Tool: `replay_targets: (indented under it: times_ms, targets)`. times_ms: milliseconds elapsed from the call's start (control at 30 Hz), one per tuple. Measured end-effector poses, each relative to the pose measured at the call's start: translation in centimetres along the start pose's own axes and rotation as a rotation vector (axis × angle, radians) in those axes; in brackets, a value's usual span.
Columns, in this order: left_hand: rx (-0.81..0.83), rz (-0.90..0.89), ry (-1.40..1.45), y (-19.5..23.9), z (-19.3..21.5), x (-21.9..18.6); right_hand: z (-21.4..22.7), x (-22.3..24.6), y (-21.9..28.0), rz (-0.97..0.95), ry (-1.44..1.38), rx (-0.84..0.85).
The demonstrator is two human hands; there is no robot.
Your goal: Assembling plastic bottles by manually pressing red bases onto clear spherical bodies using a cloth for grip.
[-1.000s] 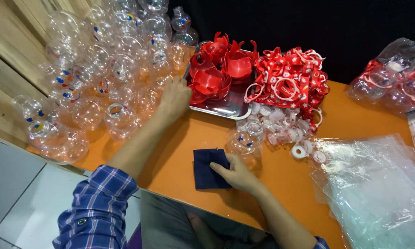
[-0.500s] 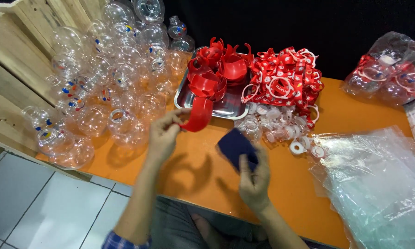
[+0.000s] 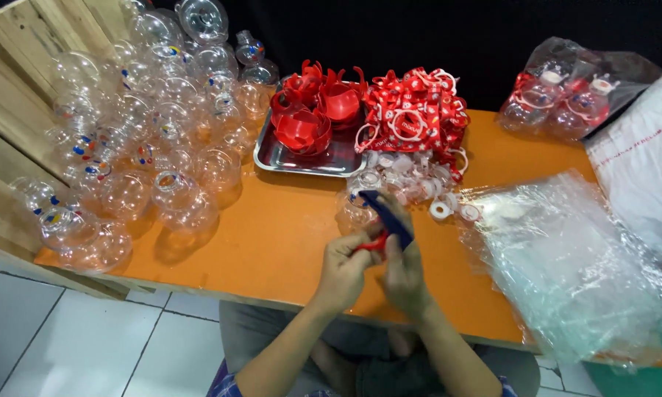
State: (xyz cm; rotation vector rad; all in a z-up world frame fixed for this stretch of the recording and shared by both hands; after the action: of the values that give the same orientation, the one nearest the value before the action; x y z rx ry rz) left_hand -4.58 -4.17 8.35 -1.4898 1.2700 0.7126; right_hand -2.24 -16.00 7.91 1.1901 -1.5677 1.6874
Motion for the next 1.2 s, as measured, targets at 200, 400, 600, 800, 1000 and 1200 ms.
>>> replay_targets:
  times_ms: [200, 400, 600, 800, 1000, 1200]
  targets:
    - [0.084, 0.036, 0.026, 0.9, -1.9, -0.8, 0.4, 1.4, 3.2, -0.002, 0.039, -0.037]
    - [0.244, 0.185, 0.026, -0.5, -3.7, -3.6, 4.7, -0.5, 2.2, -0.054, 0.02, -0.22]
    - [-0.011, 0.018, 0.067, -0.1, -3.6, 1.1, 5.9, 4.8, 2.4, 0.01, 0.361, -0.443]
    - [0.08, 0.03, 0.145, 0.8, -6.0, 5.3, 9.2, 0.7, 3.4, 0.034, 0.271, -0.482]
    - [-0.072, 0.05, 0.245, -1.9, -2.9, 10.3, 3.2, 4.2, 4.9, 0.473, 0.838, -0.259]
    - [0.01, 0.008, -0.186, -4.3, -3.8, 6.3, 4.4, 1.8, 3.7, 0.316, 0.805, -0.199]
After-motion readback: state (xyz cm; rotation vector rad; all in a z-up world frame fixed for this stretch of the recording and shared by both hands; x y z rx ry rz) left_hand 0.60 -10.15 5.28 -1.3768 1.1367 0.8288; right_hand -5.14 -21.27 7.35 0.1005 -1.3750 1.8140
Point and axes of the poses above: each hand's wrist, its own y-axis away from the middle knuckle, its own z-axis out of the back of the hand, x = y × z, the point moved 6 cm from there along -y, towards the middle knuckle, and after that the axes turned 8 degrees about x, right-handed, at the moved point
